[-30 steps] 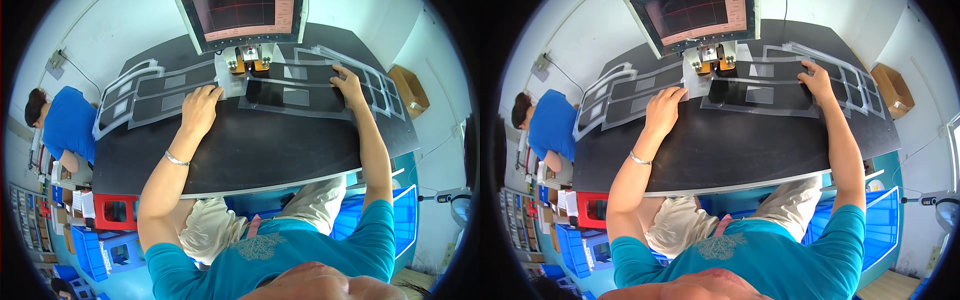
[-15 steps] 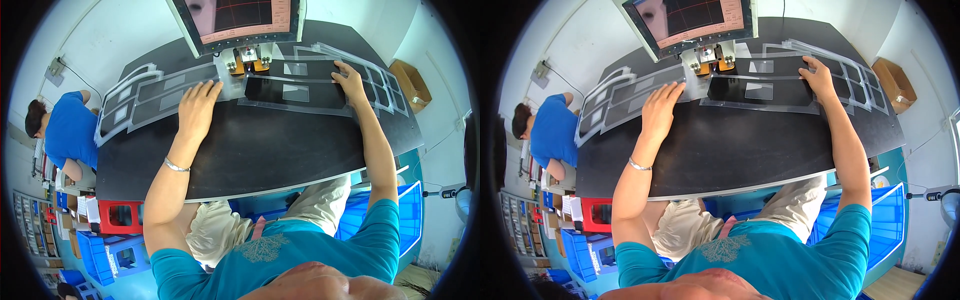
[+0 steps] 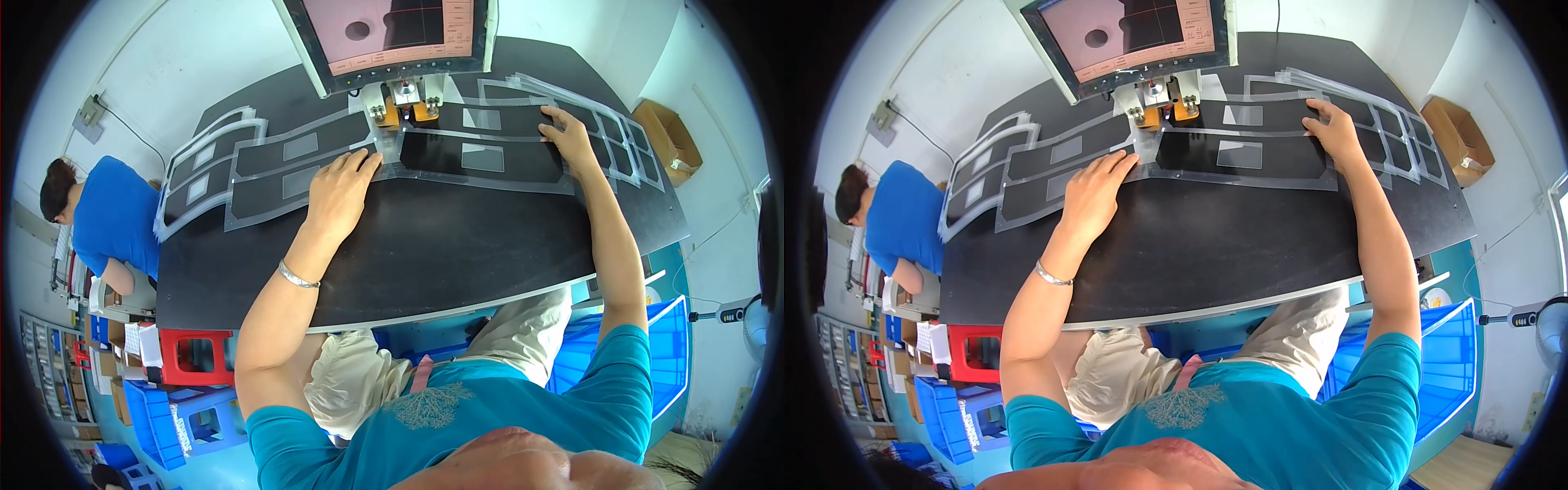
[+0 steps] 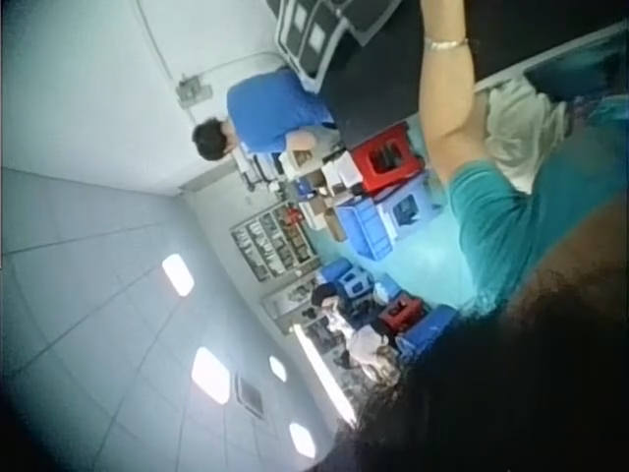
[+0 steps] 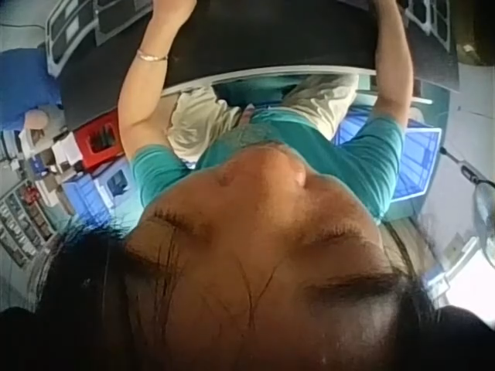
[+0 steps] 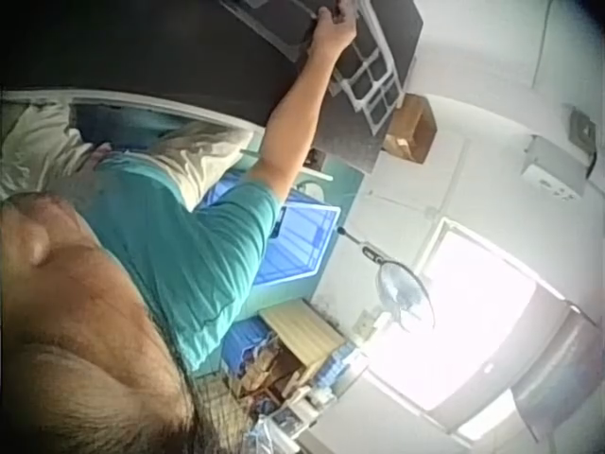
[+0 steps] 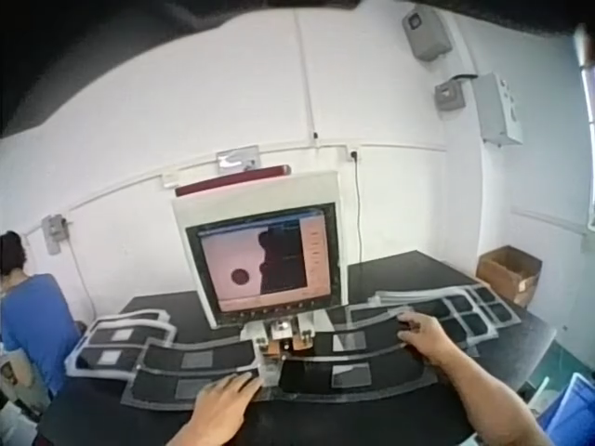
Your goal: Inspecting or preparing transparent film plates using a specialized optical or scanning machine.
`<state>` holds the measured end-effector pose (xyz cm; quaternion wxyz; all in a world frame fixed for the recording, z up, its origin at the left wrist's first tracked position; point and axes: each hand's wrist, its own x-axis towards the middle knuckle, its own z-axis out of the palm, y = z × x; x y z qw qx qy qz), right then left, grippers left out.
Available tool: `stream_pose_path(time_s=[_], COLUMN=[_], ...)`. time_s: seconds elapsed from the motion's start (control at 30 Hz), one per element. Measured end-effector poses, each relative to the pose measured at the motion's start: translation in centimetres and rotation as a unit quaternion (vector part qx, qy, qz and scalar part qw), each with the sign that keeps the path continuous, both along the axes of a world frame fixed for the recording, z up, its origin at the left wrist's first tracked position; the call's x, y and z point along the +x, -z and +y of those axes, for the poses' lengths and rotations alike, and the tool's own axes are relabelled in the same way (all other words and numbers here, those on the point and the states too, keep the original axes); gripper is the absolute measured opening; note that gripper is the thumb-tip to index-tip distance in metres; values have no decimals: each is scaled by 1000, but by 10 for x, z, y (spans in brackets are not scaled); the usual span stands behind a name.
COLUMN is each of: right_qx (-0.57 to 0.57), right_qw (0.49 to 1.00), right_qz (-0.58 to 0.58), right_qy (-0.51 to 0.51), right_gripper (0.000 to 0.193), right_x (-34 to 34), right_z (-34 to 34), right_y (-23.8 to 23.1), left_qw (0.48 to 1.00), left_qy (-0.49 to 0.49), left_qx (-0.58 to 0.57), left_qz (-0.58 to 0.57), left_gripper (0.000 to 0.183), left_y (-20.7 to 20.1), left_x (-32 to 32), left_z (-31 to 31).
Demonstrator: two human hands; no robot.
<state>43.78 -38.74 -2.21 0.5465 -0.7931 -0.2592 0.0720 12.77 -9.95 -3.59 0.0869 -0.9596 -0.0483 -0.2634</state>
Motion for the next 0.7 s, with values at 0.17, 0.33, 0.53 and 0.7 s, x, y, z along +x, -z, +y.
stream_pose_path(time_s=[0.17,0.33,0.53,0.7], right_qx=[59,-9,58,39], right_qw=[997,991,997,998], right_qz=[54,92,39,-40], right_qy=[-9,-95,-23,29], right_gripper=[48,48,47,47], right_x=[-5,-4,-10,-11], right_z=[0,-5,3,11], right_y=[-10,-12,-7,-2], left_qw=[1000,1000,1000,1000], left_qy=[-3,-13,-2,1], left_qx=[-16,-12,-15,-19], left_qz=[-2,-6,-18,-23], left_gripper=[48,48,43,35], left_y=[-3,-4,-3,-1], left_x=[0,1,1,0], left_z=[2,0,0,-1])
